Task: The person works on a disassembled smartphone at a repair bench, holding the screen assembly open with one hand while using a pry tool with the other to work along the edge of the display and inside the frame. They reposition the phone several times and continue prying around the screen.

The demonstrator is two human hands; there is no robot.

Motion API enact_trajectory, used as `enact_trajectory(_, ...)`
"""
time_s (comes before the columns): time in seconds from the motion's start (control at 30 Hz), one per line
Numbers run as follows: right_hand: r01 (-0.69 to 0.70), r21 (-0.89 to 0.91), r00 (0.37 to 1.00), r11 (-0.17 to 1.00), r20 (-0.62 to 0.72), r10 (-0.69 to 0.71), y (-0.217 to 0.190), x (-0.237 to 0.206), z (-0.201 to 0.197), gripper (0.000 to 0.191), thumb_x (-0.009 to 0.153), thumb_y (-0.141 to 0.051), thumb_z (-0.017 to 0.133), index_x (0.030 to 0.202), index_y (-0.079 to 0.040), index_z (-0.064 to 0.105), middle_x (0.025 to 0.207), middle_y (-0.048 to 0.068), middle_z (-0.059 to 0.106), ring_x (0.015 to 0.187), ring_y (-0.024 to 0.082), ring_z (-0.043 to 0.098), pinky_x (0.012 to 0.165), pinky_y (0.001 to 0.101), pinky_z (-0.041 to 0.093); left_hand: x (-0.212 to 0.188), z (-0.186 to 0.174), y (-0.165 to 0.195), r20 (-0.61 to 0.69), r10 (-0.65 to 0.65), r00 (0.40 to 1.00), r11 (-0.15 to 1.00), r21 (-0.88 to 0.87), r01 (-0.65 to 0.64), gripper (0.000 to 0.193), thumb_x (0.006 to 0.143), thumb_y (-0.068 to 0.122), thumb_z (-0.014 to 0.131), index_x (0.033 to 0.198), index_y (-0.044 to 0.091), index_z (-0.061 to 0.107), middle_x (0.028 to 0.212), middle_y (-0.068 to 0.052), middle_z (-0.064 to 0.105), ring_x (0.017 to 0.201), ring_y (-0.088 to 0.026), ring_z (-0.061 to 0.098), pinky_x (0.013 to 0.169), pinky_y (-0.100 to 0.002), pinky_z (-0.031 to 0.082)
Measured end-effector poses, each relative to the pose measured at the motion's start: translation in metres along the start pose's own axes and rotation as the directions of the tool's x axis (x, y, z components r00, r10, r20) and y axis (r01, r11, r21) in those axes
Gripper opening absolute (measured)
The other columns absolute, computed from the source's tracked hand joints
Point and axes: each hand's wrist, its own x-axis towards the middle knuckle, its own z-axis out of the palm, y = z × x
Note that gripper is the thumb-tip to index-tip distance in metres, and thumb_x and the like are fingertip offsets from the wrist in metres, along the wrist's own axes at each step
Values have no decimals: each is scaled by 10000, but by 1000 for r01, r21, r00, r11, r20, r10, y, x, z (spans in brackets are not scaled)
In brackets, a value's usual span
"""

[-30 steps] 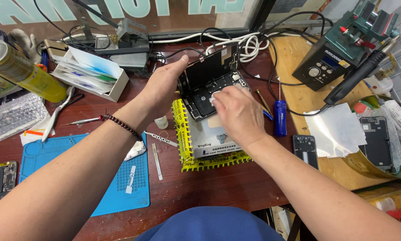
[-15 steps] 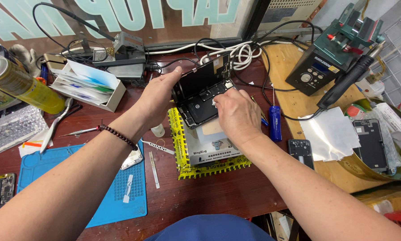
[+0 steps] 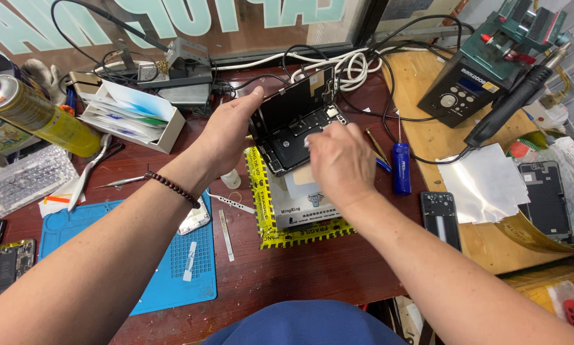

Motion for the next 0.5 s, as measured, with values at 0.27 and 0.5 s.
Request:
enact_trajectory(0.27,106,106,994,989,23,-109,-4,-7,5,67,853,-105,749,906,-85,783,903,62,685,934,283,645,810,426,549,-1,0,0,27,24,999,1000,15,-25,432,988,465,539,1173,113,709,1088,-8,731,989,-155,657,927,-421,507)
enact_trajectory(0.5,-39,-27,997,999,-63,37,18,32,15,67,874,-131,764,926,-107,799,907,83,695,915,313,642,786,457,537,2,-1,-4,26,33,999,999,12,-33,431,993,470,526,1139,109,710,1011,-11,728,930,-159,642,894,-419,503)
